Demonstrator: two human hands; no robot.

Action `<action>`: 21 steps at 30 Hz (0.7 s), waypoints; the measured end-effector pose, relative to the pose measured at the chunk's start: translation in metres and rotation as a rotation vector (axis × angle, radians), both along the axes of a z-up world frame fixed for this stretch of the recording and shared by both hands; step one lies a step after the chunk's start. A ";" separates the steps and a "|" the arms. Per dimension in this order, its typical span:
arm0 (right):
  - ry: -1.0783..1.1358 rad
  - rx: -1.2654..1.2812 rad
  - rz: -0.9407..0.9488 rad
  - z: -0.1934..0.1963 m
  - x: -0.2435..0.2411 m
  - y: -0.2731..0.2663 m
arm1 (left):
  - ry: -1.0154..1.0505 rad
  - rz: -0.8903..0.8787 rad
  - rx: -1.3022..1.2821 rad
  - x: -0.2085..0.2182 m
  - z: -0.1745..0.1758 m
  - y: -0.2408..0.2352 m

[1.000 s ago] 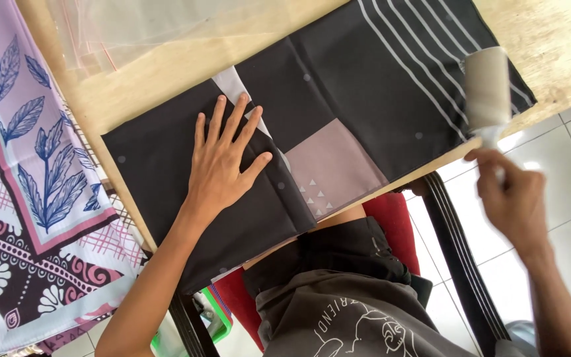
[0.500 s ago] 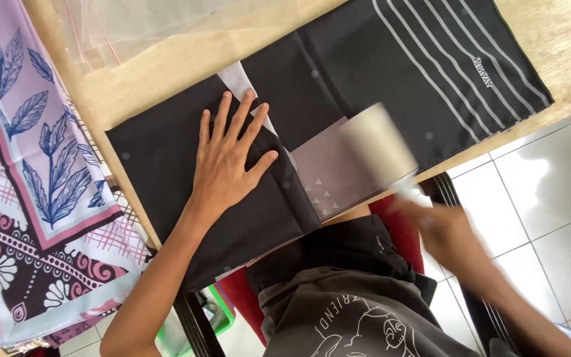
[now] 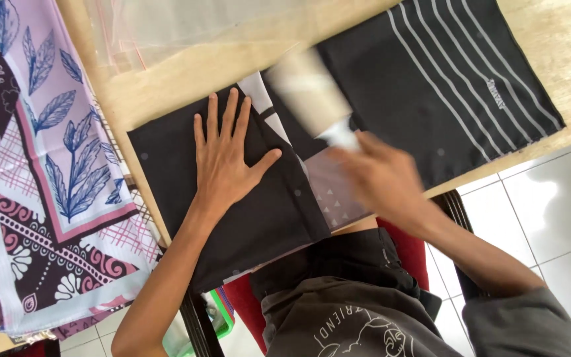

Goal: The person uses a lint roller to clean a black piece of clothing laid out on a wooden table. They roll the tool back and forth across the fabric surface to remove lint, then fold the garment and continue cleaning the folded sections.

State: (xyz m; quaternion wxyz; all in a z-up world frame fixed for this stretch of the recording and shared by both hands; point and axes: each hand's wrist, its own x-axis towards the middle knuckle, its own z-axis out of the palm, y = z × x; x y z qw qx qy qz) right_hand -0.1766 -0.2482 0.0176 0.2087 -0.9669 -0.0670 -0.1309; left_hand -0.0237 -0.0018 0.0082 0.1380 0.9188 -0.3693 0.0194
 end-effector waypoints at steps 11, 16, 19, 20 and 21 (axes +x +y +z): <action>-0.023 -0.117 -0.267 0.004 0.039 -0.064 | -0.024 0.037 0.033 -0.002 0.001 -0.001; -0.144 0.012 -0.134 0.008 0.039 -0.023 | -0.019 0.043 0.025 0.000 -0.003 0.000; 0.051 0.072 0.062 -0.005 0.042 0.001 | -0.062 0.035 0.007 -0.002 -0.005 0.000; 0.021 0.007 0.047 -0.011 0.044 0.002 | -0.052 0.041 0.016 -0.002 -0.002 -0.001; -0.009 -0.058 0.031 -0.016 0.047 0.002 | -0.043 0.048 0.024 -0.002 0.000 -0.001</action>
